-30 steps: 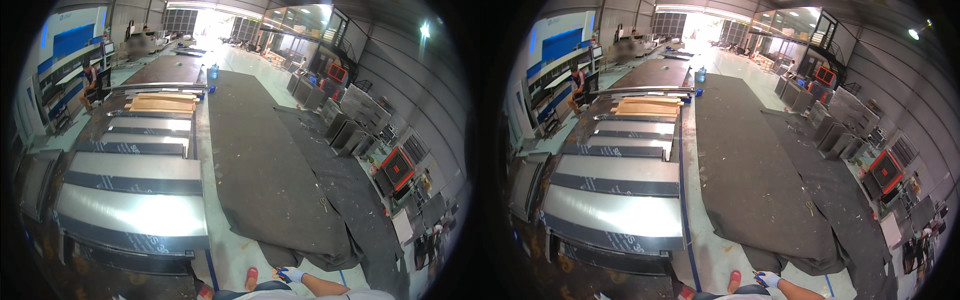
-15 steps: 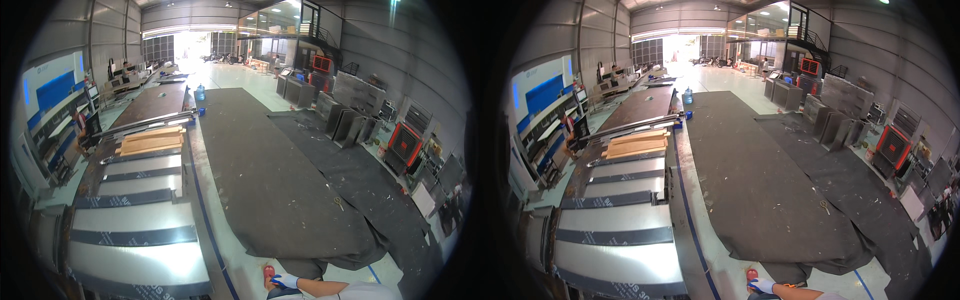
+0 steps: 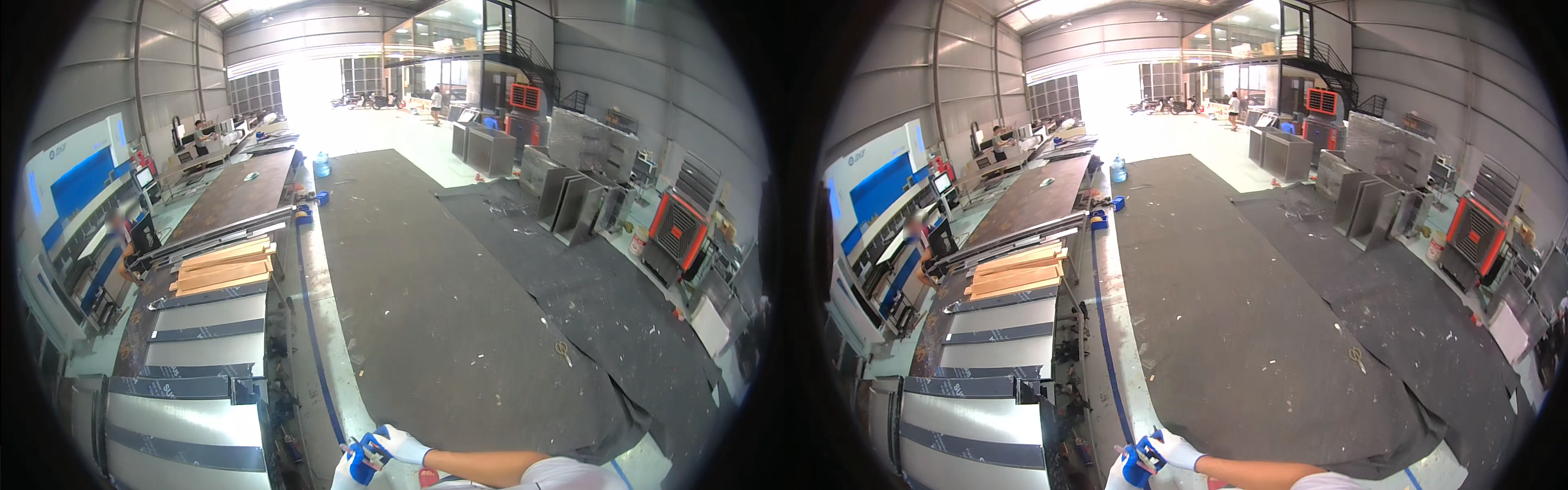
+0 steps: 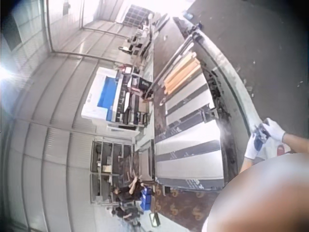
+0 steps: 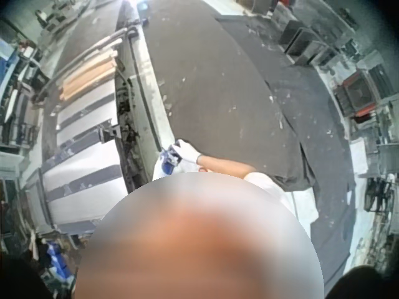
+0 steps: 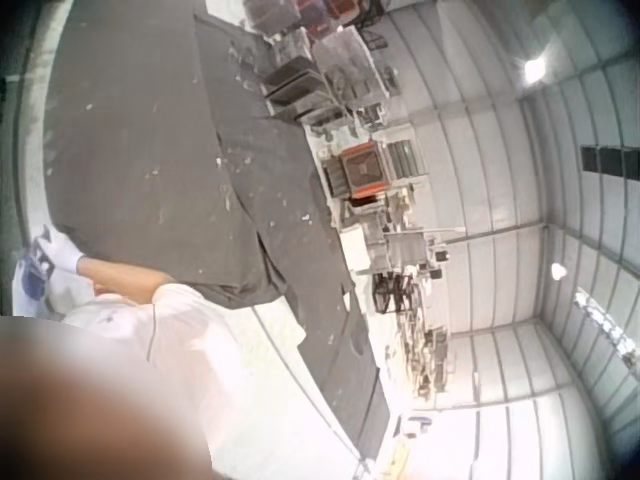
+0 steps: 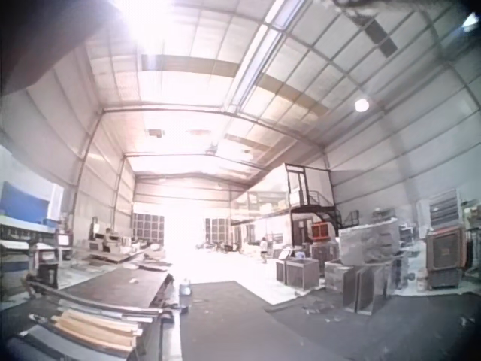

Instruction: The person measures a large metal sheet on a workbench using a tape measure and marks it with a pen. They handle the sheet and wooden supports, then retrieve a tape measure from the floor and continue measuring and marking the sheet.

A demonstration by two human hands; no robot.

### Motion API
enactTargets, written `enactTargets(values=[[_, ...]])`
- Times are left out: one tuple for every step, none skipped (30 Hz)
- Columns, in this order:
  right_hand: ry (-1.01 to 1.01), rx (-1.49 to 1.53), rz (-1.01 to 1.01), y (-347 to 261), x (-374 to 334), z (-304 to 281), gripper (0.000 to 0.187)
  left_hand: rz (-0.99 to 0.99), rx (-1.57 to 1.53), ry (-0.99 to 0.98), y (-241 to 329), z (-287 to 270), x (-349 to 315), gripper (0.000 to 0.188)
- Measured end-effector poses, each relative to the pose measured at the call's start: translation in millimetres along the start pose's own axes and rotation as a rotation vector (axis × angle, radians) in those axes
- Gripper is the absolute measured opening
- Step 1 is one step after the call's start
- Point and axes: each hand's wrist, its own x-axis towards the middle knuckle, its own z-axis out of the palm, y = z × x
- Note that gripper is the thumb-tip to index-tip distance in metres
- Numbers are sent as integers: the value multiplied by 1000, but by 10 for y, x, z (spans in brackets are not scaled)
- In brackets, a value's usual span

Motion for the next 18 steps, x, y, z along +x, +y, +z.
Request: enactTargets(values=[[8, -27, -40, -82, 103, -80, 46, 49, 44, 38, -21, -13, 168, 43], [9, -50, -86, -166, 209, -139, 48, 100, 91, 80, -29, -51, 367, 47], [-2, -76, -88, -241, 308, -195, 49, 149, 140, 123, -6, -123, 522, 51], [-63, -12, -135, -293, 383, -263, 50, 181, 225, 139, 60, -216, 645, 46], [-135, 46, -134, -323, 447, -329, 52, 210, 310, 157, 150, -328, 784, 41], [-197, 111, -141, -356, 537, -383, 54, 239, 394, 173, 231, -434, 902, 36], [-268, 278, -12, -405, 643, -385, 61, 183, 581, 277, 326, -530, 942, 28], [-261, 129, -96, -444, 759, -392, 61, 177, 567, 267, 407, -600, 1056, 27], [-250, -7, -132, -478, 860, -384, 62, 171, 553, 257, 507, -649, 1178, 25], [-237, -133, -211, -518, 990, -368, 63, 127, 485, 299, 614, -677, 1256, 24], [-268, -143, -168, -555, 1164, -394, 66, 139, 375, 271, 725, -680, 1333, 23], [-253, -294, -125, -624, 1377, -386, 65, 123, 164, 234, 839, -654, 1406, 23], [-213, -282, -221, -682, 1508, -399, 59, 93, 165, 314, 981, -595, 1500, 22], [-185, -337, -216, -770, 1686, -434, 53, 95, 186, 333, 1169, -512, 1639, 23], [-243, -277, -214, -861, 1840, -473, 48, 106, 269, 339, 1335, -406, 1743, 28], [-158, -354, -274, -972, 1992, -448, 44, 55, 672, 453, 1538, -314, 1757, 35], [-132, -364, -262, -1063, 2154, -467, 41, 91, 611, 416, 1684, -213, 1781, 35], [-135, -401, -274, -1147, 2364, -496, 39, 84, 585, 461, 1843, -128, 1854, 36]])
